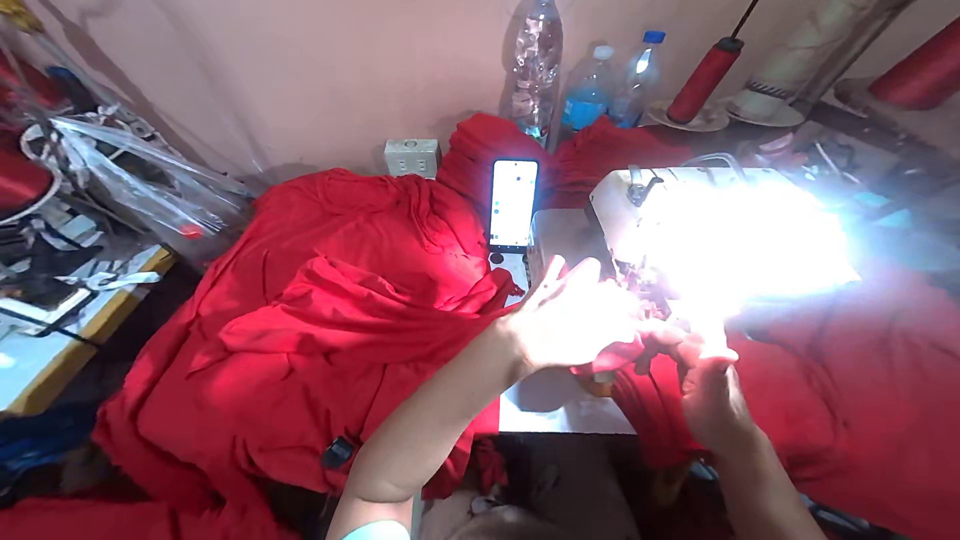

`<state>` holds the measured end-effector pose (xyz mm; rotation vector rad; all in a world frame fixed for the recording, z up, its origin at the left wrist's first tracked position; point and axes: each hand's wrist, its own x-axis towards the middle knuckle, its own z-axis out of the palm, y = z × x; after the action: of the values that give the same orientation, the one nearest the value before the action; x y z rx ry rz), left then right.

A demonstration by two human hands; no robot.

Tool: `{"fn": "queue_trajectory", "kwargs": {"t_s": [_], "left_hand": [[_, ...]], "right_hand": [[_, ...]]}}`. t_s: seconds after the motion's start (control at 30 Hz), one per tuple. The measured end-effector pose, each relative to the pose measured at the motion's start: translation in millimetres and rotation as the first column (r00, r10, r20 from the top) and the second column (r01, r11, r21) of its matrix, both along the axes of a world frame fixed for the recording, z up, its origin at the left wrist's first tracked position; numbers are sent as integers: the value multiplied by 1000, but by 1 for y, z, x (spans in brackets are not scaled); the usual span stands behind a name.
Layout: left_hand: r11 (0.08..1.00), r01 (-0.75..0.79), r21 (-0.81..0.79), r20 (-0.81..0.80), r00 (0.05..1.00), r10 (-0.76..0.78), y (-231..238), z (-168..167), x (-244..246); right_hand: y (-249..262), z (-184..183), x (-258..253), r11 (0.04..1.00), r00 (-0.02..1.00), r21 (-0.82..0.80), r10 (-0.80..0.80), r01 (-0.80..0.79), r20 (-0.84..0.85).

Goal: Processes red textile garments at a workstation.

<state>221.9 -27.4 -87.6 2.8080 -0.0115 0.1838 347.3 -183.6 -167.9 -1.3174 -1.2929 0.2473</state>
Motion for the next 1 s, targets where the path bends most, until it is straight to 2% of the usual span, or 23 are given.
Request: {"fn": "queue_trajectory", "kwargs": {"t_s": [0.1, 0.2, 0.33, 0.47, 0.53, 0.6, 0.67, 0.77, 0.87, 1.0], "left_hand": [[997, 22, -79, -76, 997, -28, 1, 6, 1], [992, 68, -104, -71, 995, -75, 6, 11, 1], [981, 159, -111, 41, 987, -155, 12, 8, 2], [977, 171, -125, 179, 973, -148, 18, 2, 5], [963, 209, -173, 249, 955, -162, 22, 0, 9], [937, 241, -255, 275, 947, -169, 26, 0, 8], [919, 191, -344, 197, 972, -128, 30, 6, 5], [950, 51, -308, 49, 998, -37, 30, 16, 2], [975, -26, -219, 23, 999, 32, 29, 22, 1], [992, -39, -124, 67, 997, 48, 28, 23, 1]], "right_hand": [[0, 3, -1, 1000, 1000, 16, -5, 4, 30], [-4, 6, -1, 1000, 999, 2, 1, -1, 47], [-6, 9, -7, 1000, 999, -17, -25, 26, 48], [-3, 13, -6, 999, 999, 16, -33, 33, 36], [-3, 16, -3, 990, 979, 78, -128, 117, 161], [0, 16, 4, 946, 927, 231, -283, 228, 245], [-2, 9, 13, 924, 919, 284, -325, 257, 225], [-1, 0, 16, 940, 921, 180, -325, 290, 216], [10, -6, 13, 939, 914, 110, -342, 325, 217], [19, -3, 13, 952, 934, 41, -306, 303, 187]]}}
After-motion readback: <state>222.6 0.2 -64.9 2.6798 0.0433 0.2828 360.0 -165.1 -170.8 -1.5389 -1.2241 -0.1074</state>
